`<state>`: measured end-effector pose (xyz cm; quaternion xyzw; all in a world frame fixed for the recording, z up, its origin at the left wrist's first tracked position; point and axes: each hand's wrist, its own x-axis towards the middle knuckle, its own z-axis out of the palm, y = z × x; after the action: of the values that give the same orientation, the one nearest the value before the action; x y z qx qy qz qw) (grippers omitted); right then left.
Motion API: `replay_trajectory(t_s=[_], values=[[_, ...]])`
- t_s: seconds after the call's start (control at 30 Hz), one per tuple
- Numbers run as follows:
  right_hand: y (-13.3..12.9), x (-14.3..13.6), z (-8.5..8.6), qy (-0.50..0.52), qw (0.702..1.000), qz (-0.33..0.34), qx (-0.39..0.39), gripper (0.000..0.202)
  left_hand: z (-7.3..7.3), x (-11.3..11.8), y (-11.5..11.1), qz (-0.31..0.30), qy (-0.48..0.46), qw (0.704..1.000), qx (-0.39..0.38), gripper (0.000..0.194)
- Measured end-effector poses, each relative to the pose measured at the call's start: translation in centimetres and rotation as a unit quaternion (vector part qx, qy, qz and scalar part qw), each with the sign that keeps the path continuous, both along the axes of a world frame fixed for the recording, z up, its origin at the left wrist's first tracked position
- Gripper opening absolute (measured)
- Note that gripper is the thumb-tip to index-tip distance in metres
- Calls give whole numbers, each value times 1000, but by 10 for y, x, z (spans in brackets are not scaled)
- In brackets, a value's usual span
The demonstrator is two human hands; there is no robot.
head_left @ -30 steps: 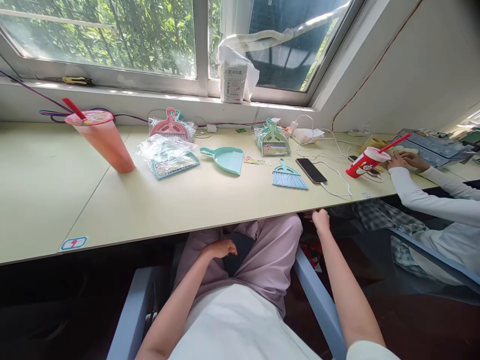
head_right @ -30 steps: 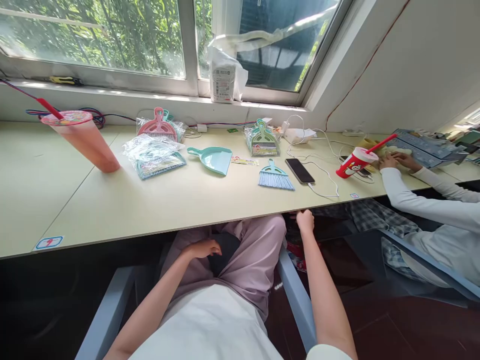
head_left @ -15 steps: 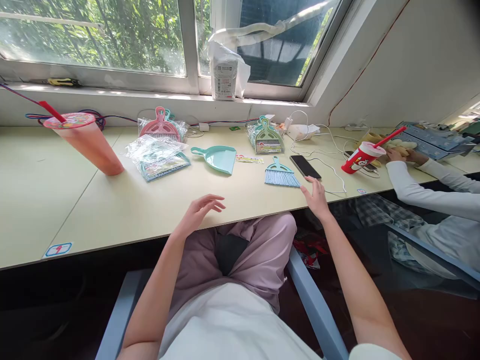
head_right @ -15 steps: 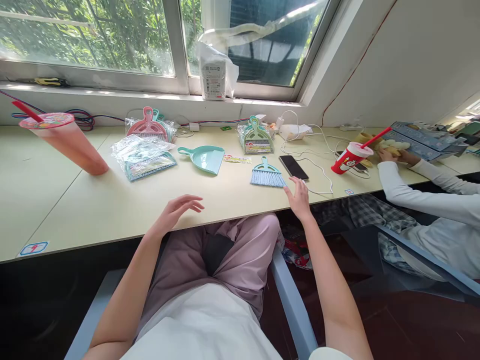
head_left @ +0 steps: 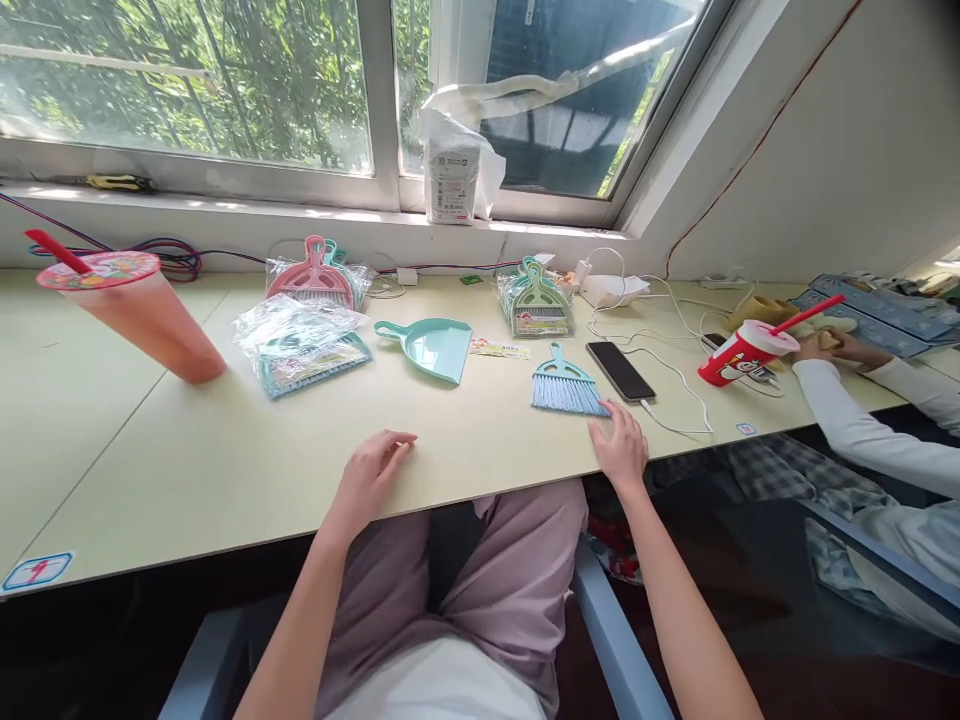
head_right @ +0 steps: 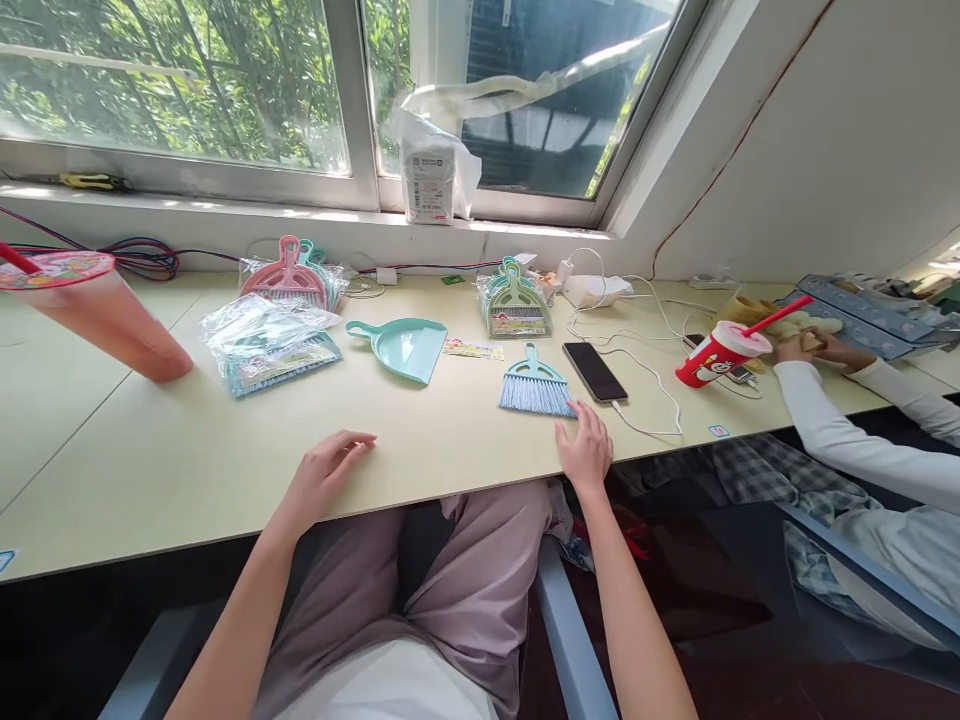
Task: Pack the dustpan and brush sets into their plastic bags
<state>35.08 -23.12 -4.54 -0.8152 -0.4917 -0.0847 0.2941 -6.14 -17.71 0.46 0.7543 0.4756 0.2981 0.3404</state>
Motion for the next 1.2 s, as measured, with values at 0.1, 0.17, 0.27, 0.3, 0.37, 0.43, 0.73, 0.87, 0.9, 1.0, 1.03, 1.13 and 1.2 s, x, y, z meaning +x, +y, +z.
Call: replay_trajectory(t_s=[0.1,0.17,0.27,0.3,0.37,0.43,0.73,0.87,0.9,1.0,1.03,1.13,1.2], values=[[0,-2,1,1,1000,-1,-13,45,1,0,0,-3,6,1000,6,37],[-1,-2,1,-3,1000,0,-24,46,2,1,0,-5,12,1000,7,36],[-1,1,-1,-17,999,3,-35,47,3,1,-2,-10,24,1000,16,33],[-2,2,-2,-22,999,4,-37,47,2,1,-2,-14,26,999,21,32],[-2,6,-5,-33,999,8,-39,46,2,1,-3,-22,25,999,30,30],[-3,9,-8,-42,998,9,-37,46,0,0,-4,-28,19,999,34,29],[-3,10,-8,-17,999,5,-34,46,-1,-1,-2,-46,16,999,21,29],[-3,6,-6,40,999,-7,10,43,-3,-3,1,-43,3,999,12,30],[-1,6,-3,53,998,-15,29,44,-3,-4,2,-40,-5,999,7,30],[17,13,14,61,996,-37,58,42,2,-6,6,-31,-23,999,-12,32],[28,17,22,50,997,-38,48,41,5,-4,8,-24,-11,1000,-13,34],[67,26,45,5,999,-29,-35,39,16,10,23,28,113,993,14,47],[93,26,52,-1,994,-29,-103,38,21,27,45,88,210,972,52,57]])
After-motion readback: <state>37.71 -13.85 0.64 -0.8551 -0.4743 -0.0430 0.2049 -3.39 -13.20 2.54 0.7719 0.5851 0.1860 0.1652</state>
